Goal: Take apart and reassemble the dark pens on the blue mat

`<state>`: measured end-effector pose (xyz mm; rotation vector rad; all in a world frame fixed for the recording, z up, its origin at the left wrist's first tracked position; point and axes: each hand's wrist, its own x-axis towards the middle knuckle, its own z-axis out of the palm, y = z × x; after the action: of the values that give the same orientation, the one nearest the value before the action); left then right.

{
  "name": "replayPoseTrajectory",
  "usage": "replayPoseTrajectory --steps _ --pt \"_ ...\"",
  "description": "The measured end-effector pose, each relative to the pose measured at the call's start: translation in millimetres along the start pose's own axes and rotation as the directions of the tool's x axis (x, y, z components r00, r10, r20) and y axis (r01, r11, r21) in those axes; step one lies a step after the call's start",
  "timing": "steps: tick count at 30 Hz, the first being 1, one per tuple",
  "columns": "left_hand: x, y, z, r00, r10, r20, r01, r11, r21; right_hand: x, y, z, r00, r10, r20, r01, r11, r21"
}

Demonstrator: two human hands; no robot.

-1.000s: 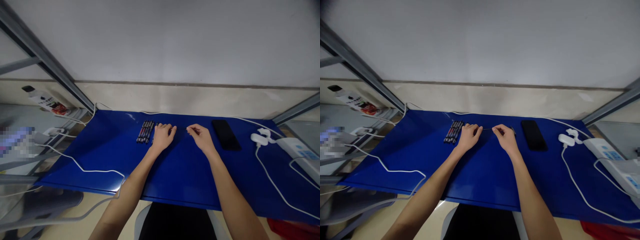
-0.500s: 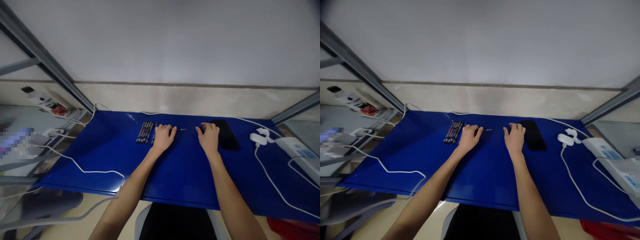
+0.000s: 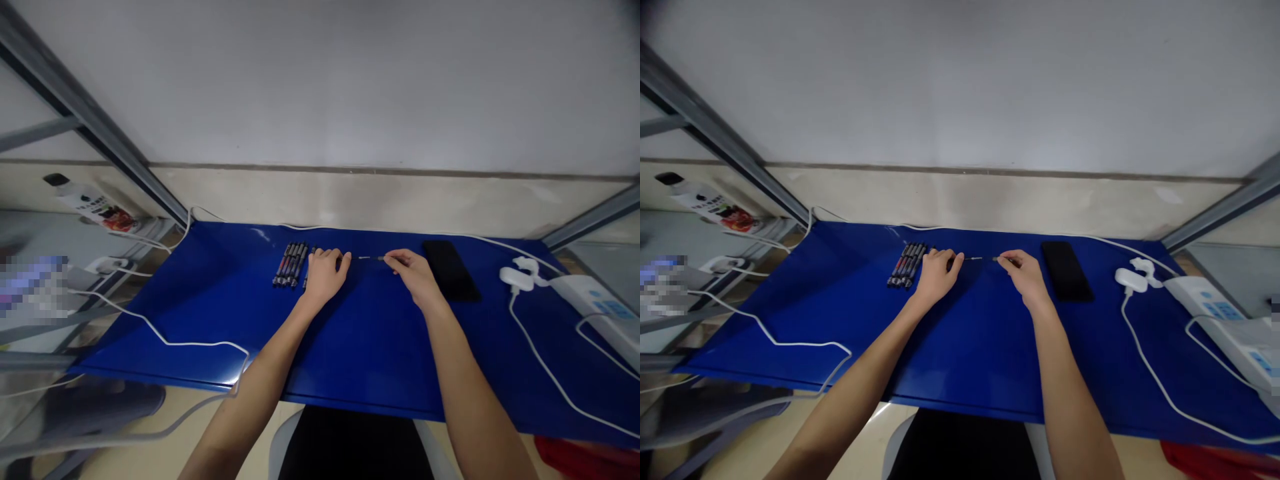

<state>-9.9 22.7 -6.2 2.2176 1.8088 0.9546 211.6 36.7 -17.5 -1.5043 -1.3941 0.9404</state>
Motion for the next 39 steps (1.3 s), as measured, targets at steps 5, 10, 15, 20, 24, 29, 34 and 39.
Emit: replayPoseTrajectory --steps 5,10,15,20,24,29,34,39 --pt "0 1 0.1 1.0 -0.013 0.009 0.013 1.0 -0.001 -2 -9 3 1.0 -0.007 0.002 0.006 0.92 0.391" --pt "-1 2 -0.4 1.0 -0.005 0.019 0.005 1.0 0.001 -4 -13 6 1.0 -0.001 -0.004 0.002 0.907 0.422" --pt "-1 1 0.2 1.0 -0.015 0.022 0.015 1.0 0.016 -5 -12 8 0.999 -0.007 0.04 -0.01 0.916 0.401" --pt "-1 2 0.3 1.0 -0.008 0.027 0.008 1.0 0.007 -6 -15 11 0.999 -0.009 0.043 -0.008 0.924 0.382" --pt "-2 4 0.2 0.998 0.028 0.065 -0.028 1.0 -0.01 -10 -21 16 0.995 -0.025 0.096 -0.005 0.953 0.303" --pt "-6 9 -1.4 0.981 0.127 0.143 -0.12 0.991 -0.056 -15 -23 26 0.975 -0.098 0.198 0.062 0.981 0.183" --pt "-7 10 -5.9 0.96 0.212 0.183 -0.198 0.976 -0.091 -17 -23 26 0.982 -0.081 0.17 0.087 0.996 -0.024" --pt "-5 9 -6.3 0.971 0.186 0.151 -0.179 0.982 -0.062 -19 -28 25 0.979 -0.089 0.183 0.094 0.995 -0.017"
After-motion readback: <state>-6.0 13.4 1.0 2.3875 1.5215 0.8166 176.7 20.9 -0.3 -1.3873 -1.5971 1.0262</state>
